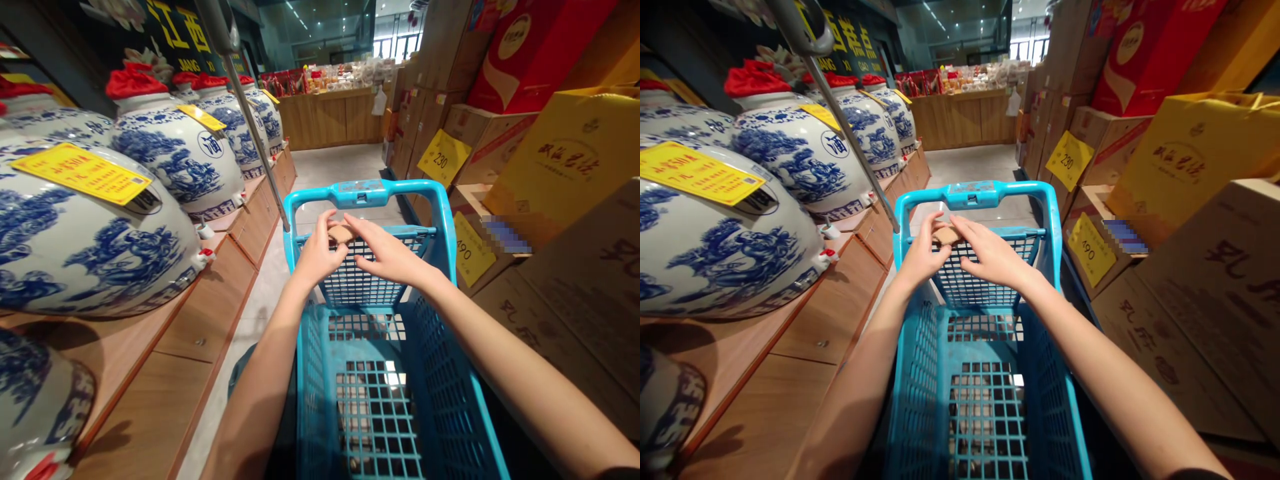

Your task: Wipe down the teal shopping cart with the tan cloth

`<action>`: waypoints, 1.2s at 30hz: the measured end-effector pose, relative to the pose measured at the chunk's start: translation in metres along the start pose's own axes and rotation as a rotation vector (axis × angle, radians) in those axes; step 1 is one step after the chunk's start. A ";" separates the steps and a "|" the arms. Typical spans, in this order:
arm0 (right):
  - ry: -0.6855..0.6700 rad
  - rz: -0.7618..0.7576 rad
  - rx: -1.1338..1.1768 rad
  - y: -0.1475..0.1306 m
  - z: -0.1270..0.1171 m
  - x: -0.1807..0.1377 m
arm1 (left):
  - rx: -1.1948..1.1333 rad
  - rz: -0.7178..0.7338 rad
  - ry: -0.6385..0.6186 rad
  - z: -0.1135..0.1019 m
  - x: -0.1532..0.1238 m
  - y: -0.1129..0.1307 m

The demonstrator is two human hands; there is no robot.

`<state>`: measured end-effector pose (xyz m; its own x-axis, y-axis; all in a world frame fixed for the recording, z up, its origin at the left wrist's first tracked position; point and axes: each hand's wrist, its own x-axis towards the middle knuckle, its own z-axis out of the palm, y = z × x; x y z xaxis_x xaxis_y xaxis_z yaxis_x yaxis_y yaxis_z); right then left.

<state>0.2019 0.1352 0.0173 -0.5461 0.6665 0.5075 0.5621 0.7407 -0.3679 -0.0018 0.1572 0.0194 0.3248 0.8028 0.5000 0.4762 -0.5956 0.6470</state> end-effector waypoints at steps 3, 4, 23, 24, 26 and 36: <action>-0.007 0.021 -0.112 -0.006 0.001 0.001 | -0.154 -0.086 0.080 -0.001 0.001 -0.001; -0.004 0.029 -0.148 -0.008 0.001 0.001 | -0.153 -0.114 0.112 -0.001 0.001 -0.001; 0.195 0.321 -0.409 -0.003 -0.013 -0.012 | 0.540 0.003 -0.020 0.003 0.001 -0.004; 0.190 0.274 -0.396 -0.002 -0.013 -0.014 | 0.556 0.023 -0.029 0.004 0.001 -0.005; 0.142 0.161 -0.391 -0.002 -0.012 -0.016 | 0.579 0.048 -0.032 0.004 -0.001 -0.006; 0.111 0.389 -0.570 -0.001 -0.020 -0.020 | 0.588 0.036 -0.074 0.003 -0.004 -0.002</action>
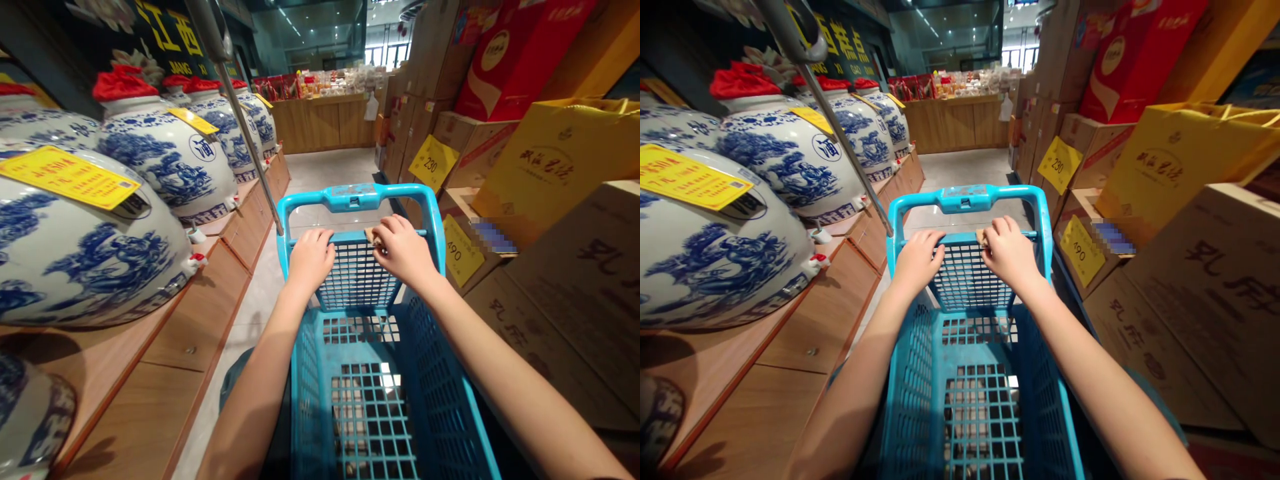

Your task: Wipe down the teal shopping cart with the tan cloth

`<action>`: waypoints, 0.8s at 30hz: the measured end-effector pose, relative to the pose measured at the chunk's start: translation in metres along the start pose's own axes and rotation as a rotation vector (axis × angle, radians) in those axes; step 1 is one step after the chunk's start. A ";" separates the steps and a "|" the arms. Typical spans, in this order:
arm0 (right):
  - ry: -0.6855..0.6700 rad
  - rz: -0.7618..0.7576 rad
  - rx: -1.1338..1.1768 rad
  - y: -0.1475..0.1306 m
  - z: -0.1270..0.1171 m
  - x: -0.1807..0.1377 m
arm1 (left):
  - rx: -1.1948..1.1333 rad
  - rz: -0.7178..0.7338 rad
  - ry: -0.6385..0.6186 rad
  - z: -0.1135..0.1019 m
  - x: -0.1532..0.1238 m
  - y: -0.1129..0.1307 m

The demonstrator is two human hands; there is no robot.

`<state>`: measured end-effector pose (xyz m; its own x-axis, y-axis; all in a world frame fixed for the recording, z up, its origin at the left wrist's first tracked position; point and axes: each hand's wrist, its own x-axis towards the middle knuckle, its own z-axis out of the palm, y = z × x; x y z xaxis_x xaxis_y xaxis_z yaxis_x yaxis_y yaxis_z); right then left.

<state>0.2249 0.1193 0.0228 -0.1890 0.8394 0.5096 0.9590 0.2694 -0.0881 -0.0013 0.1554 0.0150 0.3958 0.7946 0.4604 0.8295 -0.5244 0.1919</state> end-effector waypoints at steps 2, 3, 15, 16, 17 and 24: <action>-0.013 -0.063 0.015 0.003 -0.002 0.001 | -0.001 0.003 -0.002 0.000 0.000 0.000; -0.018 -0.052 0.013 0.005 -0.003 0.001 | -0.002 0.006 0.000 0.000 0.000 -0.001; 0.060 0.043 -0.131 0.014 -0.004 -0.015 | -0.003 0.034 0.008 0.004 -0.001 -0.006; 0.060 0.044 -0.112 0.016 -0.003 -0.017 | -0.011 0.037 0.012 0.004 -0.001 -0.006; 0.067 0.052 -0.104 0.018 -0.004 -0.018 | -0.018 0.041 0.015 0.004 -0.001 -0.007; 0.100 0.032 -0.240 0.017 -0.011 -0.026 | 0.001 0.052 -0.005 0.002 -0.002 -0.005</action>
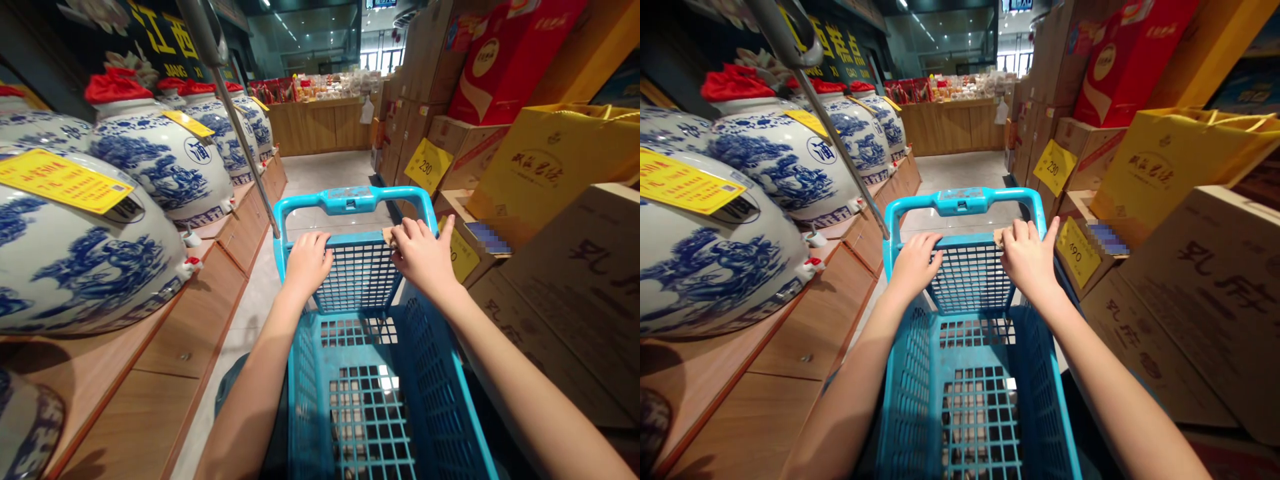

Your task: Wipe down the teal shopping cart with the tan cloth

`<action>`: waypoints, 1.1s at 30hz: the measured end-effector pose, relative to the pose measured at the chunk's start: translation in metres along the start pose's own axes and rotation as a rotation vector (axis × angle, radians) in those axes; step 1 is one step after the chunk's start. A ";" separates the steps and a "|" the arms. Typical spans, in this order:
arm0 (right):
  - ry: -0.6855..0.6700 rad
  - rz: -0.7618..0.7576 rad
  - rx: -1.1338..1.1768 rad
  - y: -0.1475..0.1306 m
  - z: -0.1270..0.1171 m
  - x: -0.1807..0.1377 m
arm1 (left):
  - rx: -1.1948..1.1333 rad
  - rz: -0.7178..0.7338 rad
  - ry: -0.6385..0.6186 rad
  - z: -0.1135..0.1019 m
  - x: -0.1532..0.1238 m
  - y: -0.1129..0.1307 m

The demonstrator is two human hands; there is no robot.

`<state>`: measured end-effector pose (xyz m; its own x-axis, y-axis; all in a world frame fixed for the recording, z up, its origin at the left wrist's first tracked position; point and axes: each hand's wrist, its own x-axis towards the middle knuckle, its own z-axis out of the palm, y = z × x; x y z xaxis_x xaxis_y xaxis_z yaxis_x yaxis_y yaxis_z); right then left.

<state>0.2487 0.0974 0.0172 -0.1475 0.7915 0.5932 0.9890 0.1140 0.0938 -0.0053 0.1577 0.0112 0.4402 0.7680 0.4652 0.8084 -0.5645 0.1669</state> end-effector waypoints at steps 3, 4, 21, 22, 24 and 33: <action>-0.015 -0.030 0.013 0.004 0.001 0.000 | -0.009 -0.005 -0.003 0.000 0.000 0.001; -0.020 -0.046 0.032 0.007 0.003 0.000 | -0.011 -0.004 0.001 0.000 0.000 0.001; -0.051 -0.088 0.146 0.014 0.013 0.005 | 0.008 -0.006 0.033 0.005 0.000 -0.003; -0.065 -0.093 0.158 0.012 0.013 0.007 | 0.011 -0.007 0.036 0.005 0.000 -0.003; -0.098 -0.110 0.169 0.009 0.012 0.013 | 0.016 -0.003 0.042 0.006 0.000 -0.004; -0.267 -0.153 0.075 0.003 -0.004 0.029 | 0.053 0.010 0.030 0.006 -0.001 -0.002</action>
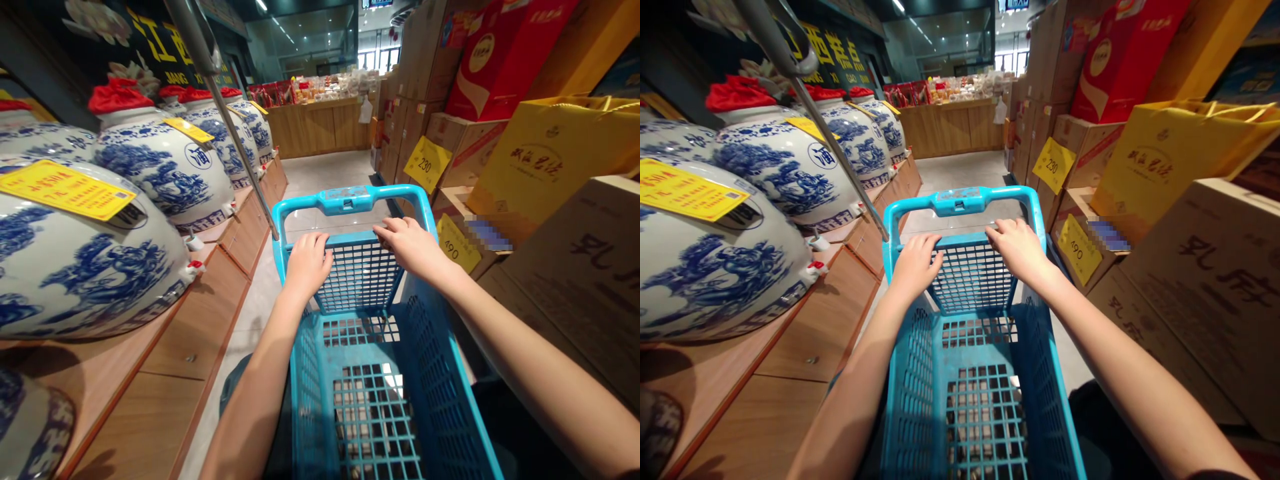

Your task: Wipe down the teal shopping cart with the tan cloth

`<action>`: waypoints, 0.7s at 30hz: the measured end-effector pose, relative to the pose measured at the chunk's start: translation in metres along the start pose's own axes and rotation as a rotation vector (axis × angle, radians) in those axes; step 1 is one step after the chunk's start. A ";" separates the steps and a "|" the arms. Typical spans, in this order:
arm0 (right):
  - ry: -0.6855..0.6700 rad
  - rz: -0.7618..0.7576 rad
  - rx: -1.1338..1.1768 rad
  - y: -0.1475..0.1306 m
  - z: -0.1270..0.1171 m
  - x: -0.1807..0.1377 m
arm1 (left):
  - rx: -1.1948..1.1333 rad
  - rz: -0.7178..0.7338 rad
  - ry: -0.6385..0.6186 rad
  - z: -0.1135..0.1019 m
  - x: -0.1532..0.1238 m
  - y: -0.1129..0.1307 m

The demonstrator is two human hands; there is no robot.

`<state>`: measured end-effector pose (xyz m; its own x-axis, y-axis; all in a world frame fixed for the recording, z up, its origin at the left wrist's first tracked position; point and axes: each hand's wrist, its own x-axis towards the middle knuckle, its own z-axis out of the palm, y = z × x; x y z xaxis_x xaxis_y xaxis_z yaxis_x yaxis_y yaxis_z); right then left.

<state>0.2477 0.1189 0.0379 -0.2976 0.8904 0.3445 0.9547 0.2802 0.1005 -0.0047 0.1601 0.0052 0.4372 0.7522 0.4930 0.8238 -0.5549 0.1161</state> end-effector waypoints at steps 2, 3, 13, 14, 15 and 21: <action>0.022 0.011 -0.016 0.000 0.001 -0.004 | 0.003 0.001 -0.010 -0.001 0.000 0.001; 0.034 0.035 -0.015 0.000 0.003 -0.006 | 0.006 0.000 -0.012 -0.001 0.000 0.001; 0.135 -0.106 0.213 -0.001 0.015 0.002 | 0.014 0.033 -0.012 0.000 -0.003 -0.002; 0.129 -0.086 0.203 -0.001 0.015 0.003 | 0.010 0.036 -0.011 0.000 -0.004 -0.001; 0.119 -0.055 0.187 -0.002 0.014 0.004 | 0.008 0.037 -0.012 -0.001 -0.004 -0.001; 0.131 -0.070 0.135 -0.018 0.011 0.005 | 0.019 0.024 -0.034 -0.002 -0.003 0.001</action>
<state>0.2295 0.1225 0.0274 -0.3511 0.8151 0.4608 0.9195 0.3930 0.0055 -0.0054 0.1566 0.0059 0.4690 0.7506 0.4654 0.8193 -0.5665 0.0881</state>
